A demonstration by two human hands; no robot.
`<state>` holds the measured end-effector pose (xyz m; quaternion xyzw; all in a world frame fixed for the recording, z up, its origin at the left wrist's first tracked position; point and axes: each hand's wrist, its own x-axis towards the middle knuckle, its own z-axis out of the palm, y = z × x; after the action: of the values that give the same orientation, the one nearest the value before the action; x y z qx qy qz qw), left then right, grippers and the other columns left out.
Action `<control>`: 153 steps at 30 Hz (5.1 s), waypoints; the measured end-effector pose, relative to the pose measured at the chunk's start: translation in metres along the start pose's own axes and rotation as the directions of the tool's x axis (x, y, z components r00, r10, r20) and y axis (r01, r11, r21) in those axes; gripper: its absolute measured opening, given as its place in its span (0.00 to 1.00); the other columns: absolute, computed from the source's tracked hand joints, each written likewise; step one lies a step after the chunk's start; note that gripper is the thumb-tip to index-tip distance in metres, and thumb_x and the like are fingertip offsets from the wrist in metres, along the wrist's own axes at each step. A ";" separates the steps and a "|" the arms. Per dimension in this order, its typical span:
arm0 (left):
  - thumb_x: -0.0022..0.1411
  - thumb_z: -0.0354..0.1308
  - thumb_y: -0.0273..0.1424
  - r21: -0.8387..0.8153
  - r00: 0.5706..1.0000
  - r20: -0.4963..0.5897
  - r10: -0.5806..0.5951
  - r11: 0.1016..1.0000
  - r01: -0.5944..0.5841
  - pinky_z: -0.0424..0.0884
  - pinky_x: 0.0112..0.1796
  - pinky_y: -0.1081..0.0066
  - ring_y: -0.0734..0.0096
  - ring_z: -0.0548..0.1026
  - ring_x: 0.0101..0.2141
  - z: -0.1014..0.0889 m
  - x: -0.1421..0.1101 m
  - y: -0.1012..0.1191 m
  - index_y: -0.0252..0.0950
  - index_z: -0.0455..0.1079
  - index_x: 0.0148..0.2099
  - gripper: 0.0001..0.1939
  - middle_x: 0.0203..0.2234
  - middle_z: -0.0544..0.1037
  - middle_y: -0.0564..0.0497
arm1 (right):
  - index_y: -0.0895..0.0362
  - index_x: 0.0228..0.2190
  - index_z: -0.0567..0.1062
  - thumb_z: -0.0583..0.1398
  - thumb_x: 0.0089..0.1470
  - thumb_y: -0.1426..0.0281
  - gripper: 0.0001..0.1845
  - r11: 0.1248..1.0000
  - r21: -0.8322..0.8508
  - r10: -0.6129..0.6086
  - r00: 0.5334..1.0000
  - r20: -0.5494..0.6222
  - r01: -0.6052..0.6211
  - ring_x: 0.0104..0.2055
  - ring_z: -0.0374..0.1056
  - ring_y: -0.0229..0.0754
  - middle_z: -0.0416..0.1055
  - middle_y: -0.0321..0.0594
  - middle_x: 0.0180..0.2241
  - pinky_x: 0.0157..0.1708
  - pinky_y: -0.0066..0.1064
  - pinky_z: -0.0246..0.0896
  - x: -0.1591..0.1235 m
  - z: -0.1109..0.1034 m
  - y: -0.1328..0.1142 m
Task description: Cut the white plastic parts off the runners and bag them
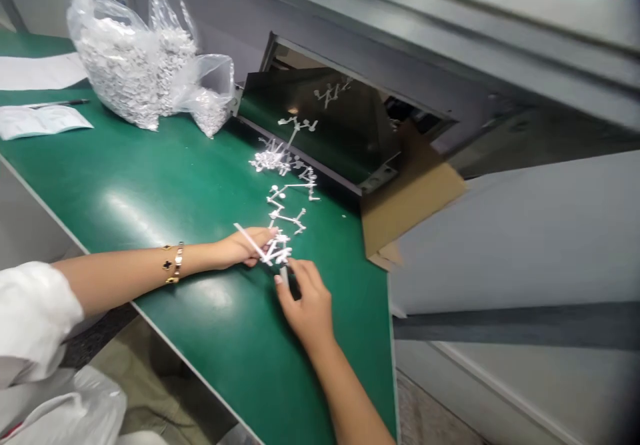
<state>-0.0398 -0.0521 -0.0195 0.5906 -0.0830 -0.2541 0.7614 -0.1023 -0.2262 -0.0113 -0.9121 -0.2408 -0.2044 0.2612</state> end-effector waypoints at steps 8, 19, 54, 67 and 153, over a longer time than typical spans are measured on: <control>0.53 0.56 0.56 -0.012 0.973 0.012 -0.230 0.973 0.230 0.46 0.13 0.80 0.85 0.50 0.14 -0.004 -0.009 0.014 0.34 0.62 0.31 0.27 0.15 0.58 0.60 | 0.56 0.42 0.72 0.54 0.57 0.67 0.12 0.994 -0.019 0.107 0.992 0.073 -0.106 0.39 0.69 0.42 0.71 0.42 0.37 0.39 0.31 0.65 0.000 0.002 -0.009; 0.59 0.56 0.49 -0.030 0.935 -0.031 -0.352 0.936 0.351 0.44 0.13 0.80 0.87 0.49 0.14 -0.006 -0.004 0.024 0.34 0.59 0.26 0.23 0.16 0.58 0.60 | 0.55 0.40 0.73 0.54 0.56 0.66 0.13 0.985 -0.030 0.172 0.979 0.114 -0.169 0.38 0.70 0.40 0.72 0.39 0.38 0.38 0.29 0.63 0.000 0.003 -0.006; 0.60 0.50 0.27 0.759 0.875 0.474 0.098 0.458 -0.463 0.55 0.28 0.75 0.76 0.64 0.23 -0.028 -0.025 0.060 0.45 0.74 0.45 0.14 0.24 0.73 0.55 | 0.55 0.35 0.72 0.55 0.53 0.59 0.14 0.920 0.118 0.377 0.926 -0.009 -0.373 0.27 0.61 0.38 0.67 0.39 0.32 0.29 0.32 0.61 0.003 0.000 0.005; 0.60 0.54 0.30 0.750 0.843 0.512 0.164 0.394 -0.531 0.56 0.28 0.75 0.73 0.69 0.25 -0.025 -0.028 0.053 0.47 0.73 0.40 0.09 0.29 0.78 0.54 | 0.56 0.34 0.72 0.55 0.51 0.58 0.15 0.915 0.111 0.390 0.921 0.000 -0.387 0.26 0.60 0.38 0.67 0.39 0.31 0.29 0.33 0.60 0.005 0.002 0.006; 0.66 0.46 0.29 0.157 0.993 -0.039 -0.115 0.980 0.120 0.52 0.15 0.84 0.83 0.53 0.14 -0.006 -0.020 0.034 0.35 0.57 0.23 0.17 0.14 0.59 0.58 | 0.51 0.48 0.65 0.57 0.58 0.58 0.19 0.895 -0.211 0.429 0.889 0.163 -0.393 0.49 0.67 0.42 0.66 0.38 0.49 0.46 0.33 0.65 0.007 0.015 -0.040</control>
<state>-0.0444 -0.0317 0.0140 0.6572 -0.0566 -0.2824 0.6965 -0.1148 -0.1853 -0.0045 -0.9776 -0.0489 -0.0690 0.1927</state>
